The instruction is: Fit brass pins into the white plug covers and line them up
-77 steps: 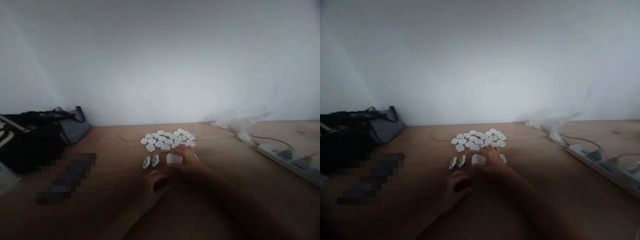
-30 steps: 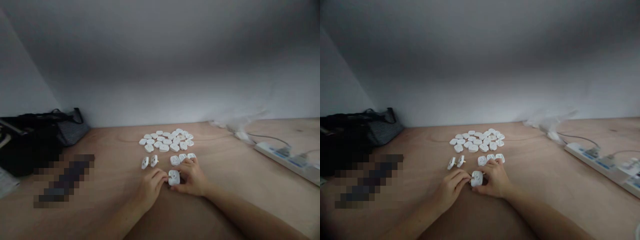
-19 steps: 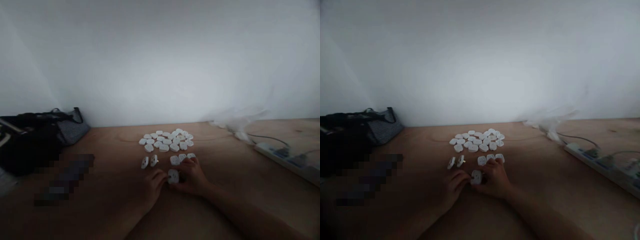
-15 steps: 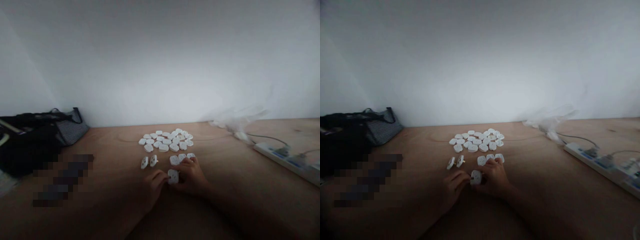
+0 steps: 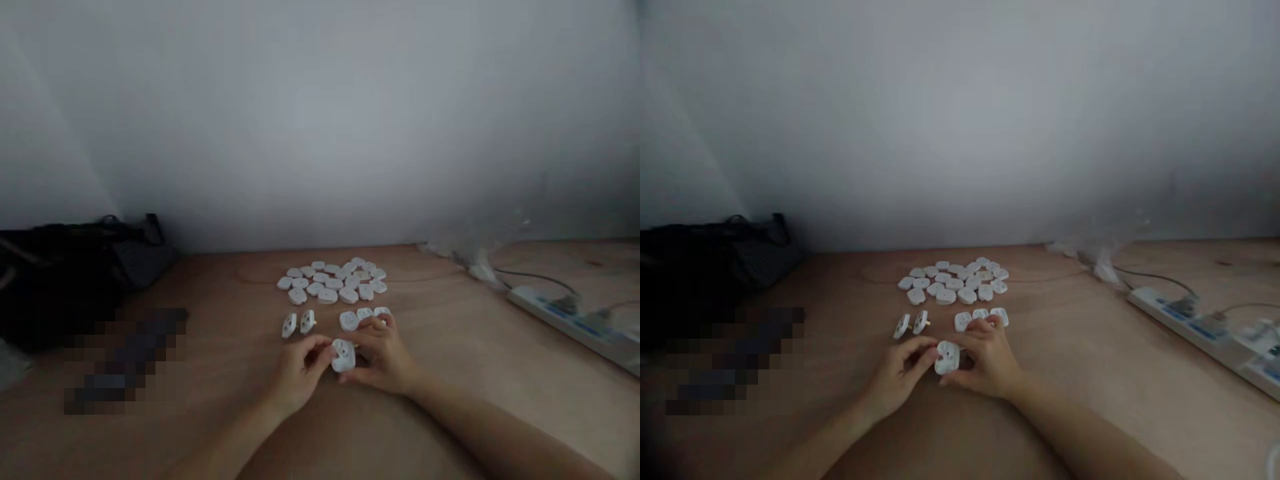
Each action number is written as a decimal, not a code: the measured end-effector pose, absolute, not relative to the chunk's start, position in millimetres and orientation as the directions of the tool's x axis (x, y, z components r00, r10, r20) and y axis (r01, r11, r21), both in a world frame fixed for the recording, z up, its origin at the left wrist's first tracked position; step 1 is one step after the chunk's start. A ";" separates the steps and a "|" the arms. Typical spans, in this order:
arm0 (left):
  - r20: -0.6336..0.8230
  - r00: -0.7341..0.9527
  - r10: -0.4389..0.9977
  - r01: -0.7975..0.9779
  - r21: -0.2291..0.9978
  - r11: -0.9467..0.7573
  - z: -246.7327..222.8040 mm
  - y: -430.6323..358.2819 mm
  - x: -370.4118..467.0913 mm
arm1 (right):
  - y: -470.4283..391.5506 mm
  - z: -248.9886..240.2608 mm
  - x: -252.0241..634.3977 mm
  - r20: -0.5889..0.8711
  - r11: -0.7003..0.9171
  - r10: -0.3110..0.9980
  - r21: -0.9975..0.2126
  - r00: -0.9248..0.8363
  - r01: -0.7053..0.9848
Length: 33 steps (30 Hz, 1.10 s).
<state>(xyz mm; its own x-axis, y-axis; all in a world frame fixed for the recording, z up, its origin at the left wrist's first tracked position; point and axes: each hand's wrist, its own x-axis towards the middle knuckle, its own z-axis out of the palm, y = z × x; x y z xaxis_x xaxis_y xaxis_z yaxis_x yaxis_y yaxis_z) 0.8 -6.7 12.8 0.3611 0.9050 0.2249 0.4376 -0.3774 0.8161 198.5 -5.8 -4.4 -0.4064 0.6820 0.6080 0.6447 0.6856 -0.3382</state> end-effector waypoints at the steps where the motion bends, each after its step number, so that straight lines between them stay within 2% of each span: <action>1: 0.208 0.368 0.906 0.416 0.835 -0.360 12.3 -6.7 1.8 | -5.4 -4.7 198.6 0.605 0.687 0.682 -0.336 -0.411 0.644; 6: 0.187 0.333 0.924 0.337 0.892 -0.302 8.4 -6.4 7.3 | -5.5 -3.6 199.2 0.565 0.696 0.688 -0.334 -0.456 0.636; 10: 0.228 0.322 0.919 0.327 0.884 -0.334 6.4 -5.7 8.3 | -7.6 -0.3 198.0 0.547 0.698 0.696 -0.363 -0.466 0.617; 15: 0.303 0.320 0.898 0.515 0.740 -0.433 10.9 -8.8 3.4 | -3.5 -1.7 204.1 0.591 0.642 0.719 -0.362 -0.366 0.676; 18: 0.321 0.404 0.857 0.613 0.600 -0.514 13.4 -13.3 1.4 | 1.7 -6.4 211.9 0.606 0.563 0.755 -0.400 -0.252 0.723; 20: 0.312 0.443 0.840 0.638 0.549 -0.540 12.7 -15.7 1.8 | 4.1 -9.3 215.1 0.601 0.527 0.772 -0.424 -0.206 0.737; 33: 0.420 0.434 0.797 0.607 0.517 -0.604 1.8 -11.6 1.8 | -2.1 -3.9 207.2 0.569 0.595 0.759 -0.406 -0.317 0.694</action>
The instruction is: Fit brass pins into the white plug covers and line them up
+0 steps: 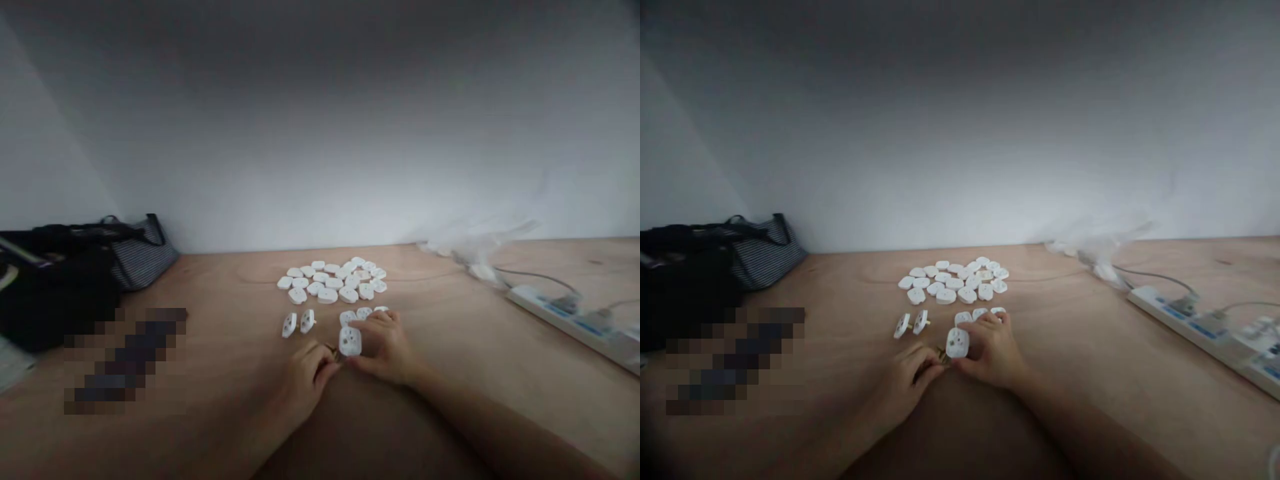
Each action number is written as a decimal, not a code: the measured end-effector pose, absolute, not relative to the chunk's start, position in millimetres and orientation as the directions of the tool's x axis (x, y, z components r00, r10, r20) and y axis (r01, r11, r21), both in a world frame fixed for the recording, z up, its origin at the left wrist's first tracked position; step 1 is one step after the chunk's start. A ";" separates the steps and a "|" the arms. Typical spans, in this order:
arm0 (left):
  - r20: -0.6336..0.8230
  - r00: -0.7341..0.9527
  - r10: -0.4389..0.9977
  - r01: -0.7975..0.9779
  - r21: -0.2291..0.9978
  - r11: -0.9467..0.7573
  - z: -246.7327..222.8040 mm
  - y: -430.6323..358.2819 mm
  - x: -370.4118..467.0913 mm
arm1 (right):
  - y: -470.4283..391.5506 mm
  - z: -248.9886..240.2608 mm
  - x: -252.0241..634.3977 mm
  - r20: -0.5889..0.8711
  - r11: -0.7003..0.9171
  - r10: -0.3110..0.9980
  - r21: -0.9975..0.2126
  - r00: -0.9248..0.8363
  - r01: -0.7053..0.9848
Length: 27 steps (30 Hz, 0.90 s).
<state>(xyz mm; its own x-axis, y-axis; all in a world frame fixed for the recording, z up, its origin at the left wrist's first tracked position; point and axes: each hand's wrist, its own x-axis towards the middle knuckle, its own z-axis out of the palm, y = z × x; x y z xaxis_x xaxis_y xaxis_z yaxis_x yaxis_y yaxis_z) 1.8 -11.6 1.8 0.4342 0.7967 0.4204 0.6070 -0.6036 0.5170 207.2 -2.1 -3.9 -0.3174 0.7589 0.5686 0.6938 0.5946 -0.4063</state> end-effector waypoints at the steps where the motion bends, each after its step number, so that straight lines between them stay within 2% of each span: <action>1: 0.438 0.420 0.795 0.601 0.522 -0.605 4.2 -10.6 0.4 | -2.4 -3.1 207.2 0.561 0.602 0.758 -0.407 -0.331 0.688; 9: 0.579 0.247 0.777 0.513 0.602 -0.612 13.0 -6.1 -8.1 | -5.6 3.0 201.7 0.492 0.654 0.746 -0.419 -0.449 0.630; 17: 0.634 0.311 0.708 0.396 0.591 -0.703 8.9 -8.4 -1.4 | -9.3 4.6 199.0 0.491 0.684 0.723 -0.407 -0.487 0.605; 27: 0.650 0.347 0.676 0.386 0.558 -0.735 10.1 -9.0 2.0 | -9.2 1.9 197.9 0.515 0.711 0.699 -0.426 -0.495 0.560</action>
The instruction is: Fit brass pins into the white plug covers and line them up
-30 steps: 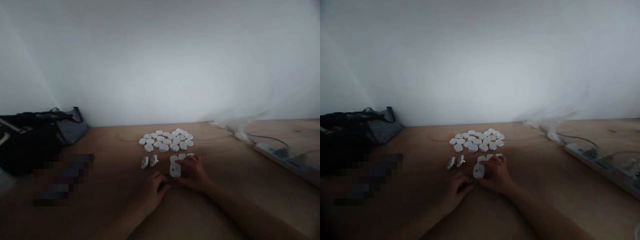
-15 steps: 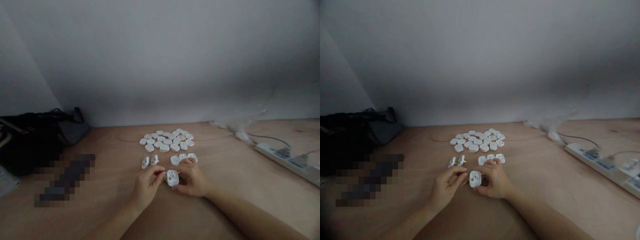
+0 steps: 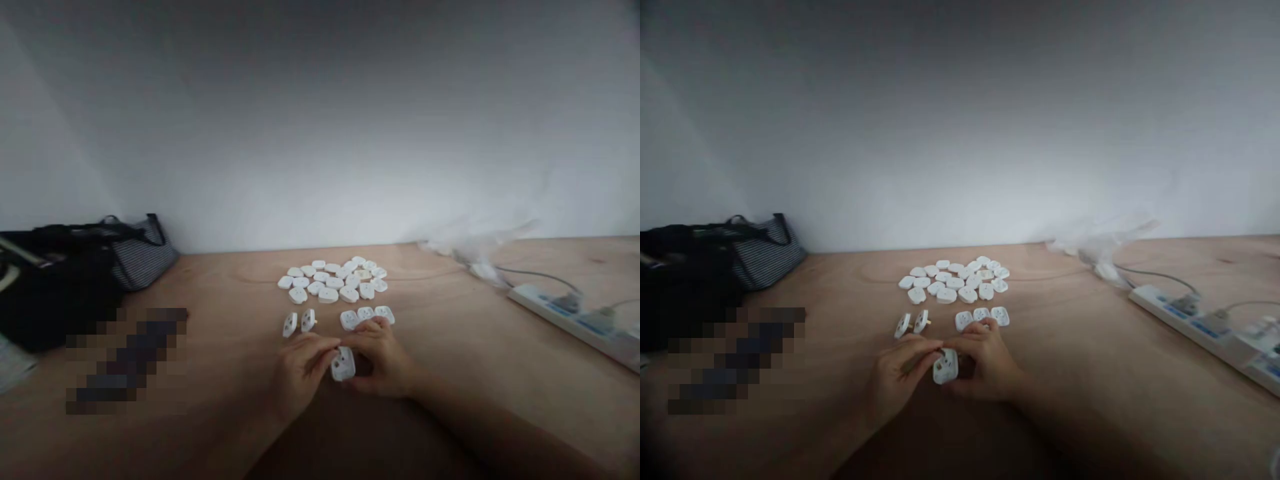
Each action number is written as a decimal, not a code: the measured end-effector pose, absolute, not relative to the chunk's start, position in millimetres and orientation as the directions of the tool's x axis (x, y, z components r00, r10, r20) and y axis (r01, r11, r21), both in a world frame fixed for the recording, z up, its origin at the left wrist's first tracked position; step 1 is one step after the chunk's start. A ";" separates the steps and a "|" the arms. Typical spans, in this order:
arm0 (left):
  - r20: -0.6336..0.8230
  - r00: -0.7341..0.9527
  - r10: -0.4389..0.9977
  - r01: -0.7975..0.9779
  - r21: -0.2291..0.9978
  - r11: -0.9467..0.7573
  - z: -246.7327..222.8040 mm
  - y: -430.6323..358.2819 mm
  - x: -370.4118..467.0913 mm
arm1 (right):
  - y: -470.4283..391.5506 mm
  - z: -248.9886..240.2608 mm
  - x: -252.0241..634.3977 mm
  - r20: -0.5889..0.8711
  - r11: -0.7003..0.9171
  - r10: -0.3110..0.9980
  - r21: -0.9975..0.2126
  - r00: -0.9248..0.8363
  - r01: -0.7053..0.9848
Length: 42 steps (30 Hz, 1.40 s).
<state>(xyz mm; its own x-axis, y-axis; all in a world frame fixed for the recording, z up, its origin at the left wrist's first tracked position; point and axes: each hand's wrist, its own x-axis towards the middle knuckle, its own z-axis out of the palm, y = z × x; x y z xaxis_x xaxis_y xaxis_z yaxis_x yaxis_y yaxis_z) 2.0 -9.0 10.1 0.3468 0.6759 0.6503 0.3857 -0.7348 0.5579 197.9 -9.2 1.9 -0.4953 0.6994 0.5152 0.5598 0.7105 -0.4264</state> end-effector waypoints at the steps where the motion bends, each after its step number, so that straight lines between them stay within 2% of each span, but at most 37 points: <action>1: 0.651 0.352 0.673 0.386 0.554 -0.738 10.2 -9.1 1.8 | -9.3 2.0 197.8 0.513 0.711 0.700 -0.430 -0.497 0.557; 7: 0.668 0.366 0.648 0.389 0.523 -0.758 7.9 -6.7 0.7 | -9.9 3.7 196.9 0.501 0.708 0.704 -0.443 -0.504 0.549; 12: 0.731 0.419 0.539 0.423 0.368 -0.828 5.6 -3.5 -1.6 | -11.1 3.6 196.4 0.493 0.697 0.715 -0.438 -0.497 0.568; 15: 0.679 0.511 0.527 0.503 0.261 -0.824 10.7 -6.3 -3.6 | -10.6 2.7 196.7 0.502 0.708 0.703 -0.432 -0.503 0.558; 17: 0.651 0.537 0.537 0.524 0.242 -0.817 15.4 -8.4 -6.0 | -9.5 2.4 197.7 0.528 0.712 0.697 -0.430 -0.485 0.555; 21: 0.619 0.460 0.637 0.538 0.377 -0.754 22.3 -6.2 -15.4 | -5.9 0.8 202.7 0.530 0.667 0.732 -0.428 -0.429 0.610; 26: 0.303 0.513 0.803 0.635 0.495 -0.593 19.9 1.2 -27.5 | -1.6 -4.2 210.1 0.532 0.614 0.764 -0.426 -0.364 0.665; 29: 0.222 0.494 0.841 0.680 0.504 -0.532 14.9 2.3 -26.4 | -1.3 -4.9 211.0 0.528 0.610 0.766 -0.420 -0.366 0.672; 34: 0.249 0.510 0.823 0.637 0.533 -0.556 7.6 5.2 -17.6 | -2.4 -4.0 209.1 0.519 0.623 0.762 -0.422 -0.388 0.659; 42: 0.367 0.447 0.815 0.601 0.552 -0.578 5.3 5.1 -17.4 | -2.9 -4.1 207.4 0.509 0.640 0.754 -0.424 -0.416 0.641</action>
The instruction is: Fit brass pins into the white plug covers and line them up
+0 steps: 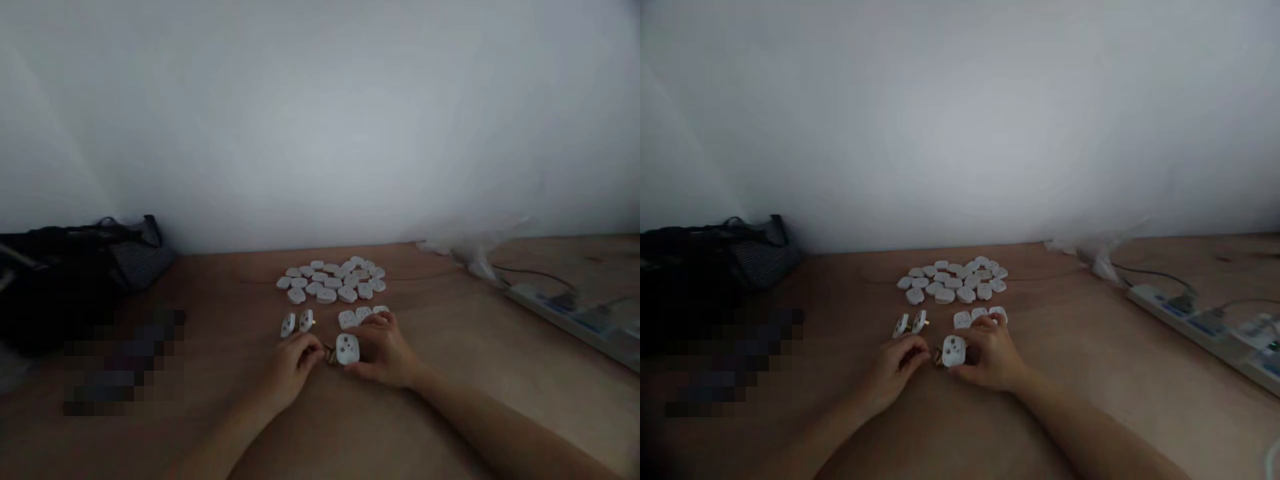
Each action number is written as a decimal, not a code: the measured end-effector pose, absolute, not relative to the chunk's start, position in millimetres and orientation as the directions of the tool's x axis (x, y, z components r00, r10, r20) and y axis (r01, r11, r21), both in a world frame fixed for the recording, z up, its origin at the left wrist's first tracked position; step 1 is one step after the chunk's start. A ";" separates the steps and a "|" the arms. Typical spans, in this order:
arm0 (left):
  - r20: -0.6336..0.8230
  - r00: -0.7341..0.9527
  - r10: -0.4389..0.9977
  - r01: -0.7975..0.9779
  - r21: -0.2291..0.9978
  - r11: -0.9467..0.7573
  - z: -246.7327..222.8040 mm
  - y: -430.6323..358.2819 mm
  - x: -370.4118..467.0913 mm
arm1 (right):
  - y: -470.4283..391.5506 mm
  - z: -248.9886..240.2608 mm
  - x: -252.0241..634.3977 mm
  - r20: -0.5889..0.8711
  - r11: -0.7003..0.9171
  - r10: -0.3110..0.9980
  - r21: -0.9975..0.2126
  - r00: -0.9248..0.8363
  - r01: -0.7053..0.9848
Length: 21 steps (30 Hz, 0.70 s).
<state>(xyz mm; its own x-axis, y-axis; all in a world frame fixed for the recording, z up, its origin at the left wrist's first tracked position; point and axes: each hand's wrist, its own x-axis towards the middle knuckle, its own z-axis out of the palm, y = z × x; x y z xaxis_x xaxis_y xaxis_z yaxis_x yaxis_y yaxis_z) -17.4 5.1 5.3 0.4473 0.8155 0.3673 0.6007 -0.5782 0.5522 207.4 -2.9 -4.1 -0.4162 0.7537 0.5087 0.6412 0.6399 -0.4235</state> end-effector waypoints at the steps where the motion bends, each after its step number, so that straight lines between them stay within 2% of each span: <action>1: 0.362 0.462 0.810 0.590 0.556 -0.585 5.1 4.6 -16.5 | -2.9 -4.3 207.4 0.511 0.637 0.755 -0.420 -0.411 0.647; 6: 0.376 0.522 0.765 0.537 0.552 -0.638 1.3 4.4 -8.7 | -2.5 -4.7 208.5 0.512 0.633 0.755 -0.405 -0.410 0.660; 13: 0.474 0.430 0.768 0.509 0.576 -0.640 7.8 -0.7 -4.1 | -4.3 -0.4 206.9 0.514 0.644 0.747 -0.406 -0.421 0.648; 18: 0.426 0.560 0.710 0.408 0.604 -0.685 7.6 0.1 -5.8 | -4.7 -0.8 204.1 0.520 0.689 0.715 -0.405 -0.468 0.601; 21: 0.407 0.572 0.712 0.402 0.617 -0.676 5.2 1.0 -7.1 | -4.5 -3.8 202.5 0.526 0.690 0.715 -0.424 -0.461 0.587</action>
<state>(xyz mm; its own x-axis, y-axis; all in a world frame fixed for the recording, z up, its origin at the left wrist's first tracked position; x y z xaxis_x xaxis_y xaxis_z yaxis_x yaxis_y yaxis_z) -7.1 1.0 5.2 0.5721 0.7119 0.4072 0.4022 -0.6762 0.6172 202.5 -4.5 -3.8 -0.4606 0.7153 0.5256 0.5875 0.6895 -0.4236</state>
